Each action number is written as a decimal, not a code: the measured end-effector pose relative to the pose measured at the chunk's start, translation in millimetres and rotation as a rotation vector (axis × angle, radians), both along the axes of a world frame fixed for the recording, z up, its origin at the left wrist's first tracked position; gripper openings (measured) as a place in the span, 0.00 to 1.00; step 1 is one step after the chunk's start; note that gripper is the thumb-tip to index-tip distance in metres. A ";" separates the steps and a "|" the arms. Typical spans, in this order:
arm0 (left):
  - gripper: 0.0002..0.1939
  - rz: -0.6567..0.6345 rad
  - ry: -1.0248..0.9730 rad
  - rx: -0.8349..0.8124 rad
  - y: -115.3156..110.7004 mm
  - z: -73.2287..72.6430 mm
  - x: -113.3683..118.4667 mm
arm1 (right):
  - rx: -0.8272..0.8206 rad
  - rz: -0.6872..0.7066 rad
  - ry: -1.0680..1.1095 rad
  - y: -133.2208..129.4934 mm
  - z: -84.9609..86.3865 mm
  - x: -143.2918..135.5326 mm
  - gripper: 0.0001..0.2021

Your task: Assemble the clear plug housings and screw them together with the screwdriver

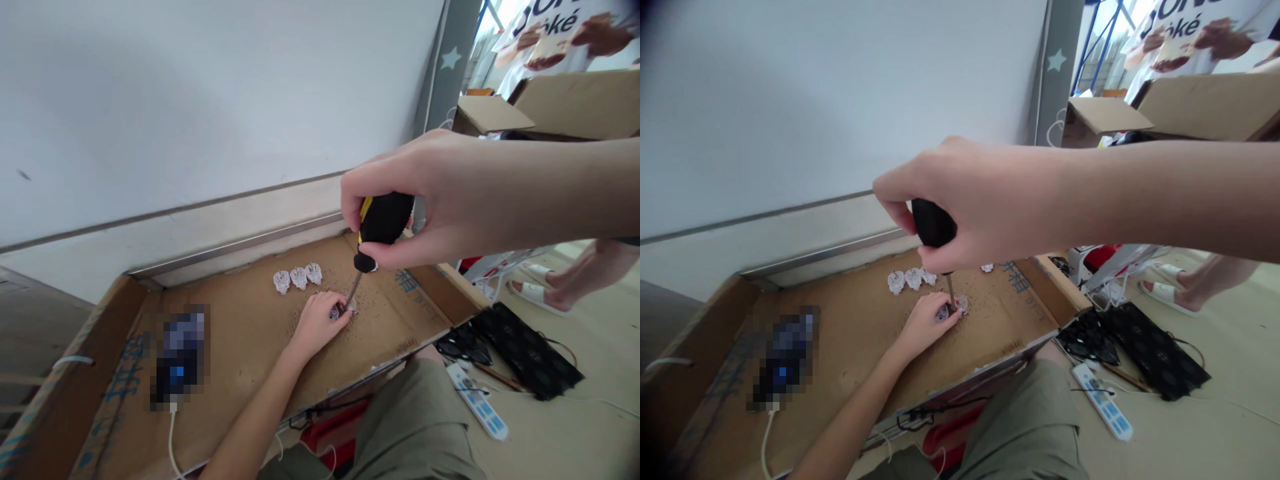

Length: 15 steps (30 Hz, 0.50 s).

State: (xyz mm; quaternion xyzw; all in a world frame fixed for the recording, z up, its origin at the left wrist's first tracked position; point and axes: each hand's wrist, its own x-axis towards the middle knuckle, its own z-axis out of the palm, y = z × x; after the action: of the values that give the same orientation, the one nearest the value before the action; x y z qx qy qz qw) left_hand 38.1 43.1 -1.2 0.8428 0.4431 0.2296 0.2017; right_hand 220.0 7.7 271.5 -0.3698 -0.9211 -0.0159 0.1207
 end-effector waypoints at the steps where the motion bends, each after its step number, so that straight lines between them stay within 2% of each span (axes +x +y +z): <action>1: 0.05 0.001 0.001 0.001 -0.1 0.3 0.2 | 0.001 -0.002 0.000 0.2 0.1 0.1 0.07; 6: 0.05 0.000 0.017 0.006 -0.4 -0.3 -0.4 | 0.122 -0.039 -0.015 -4.6 2.8 -0.1 0.07; 11: 0.04 -0.004 0.015 -0.004 -0.5 0.7 -0.1 | 0.038 -0.017 -0.019 -4.8 3.4 -1.6 0.06; 15: 0.04 -0.008 0.003 -0.009 -1.6 2.4 0.6 | 0.076 -0.005 -0.008 1.3 2.0 -2.4 0.07</action>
State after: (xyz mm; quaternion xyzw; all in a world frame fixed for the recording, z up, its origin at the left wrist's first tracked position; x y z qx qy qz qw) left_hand 38.7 41.5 1.2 0.8440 0.4409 0.2256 0.2057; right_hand 217.6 9.0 273.6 -0.3671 -0.9194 -0.0528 0.1311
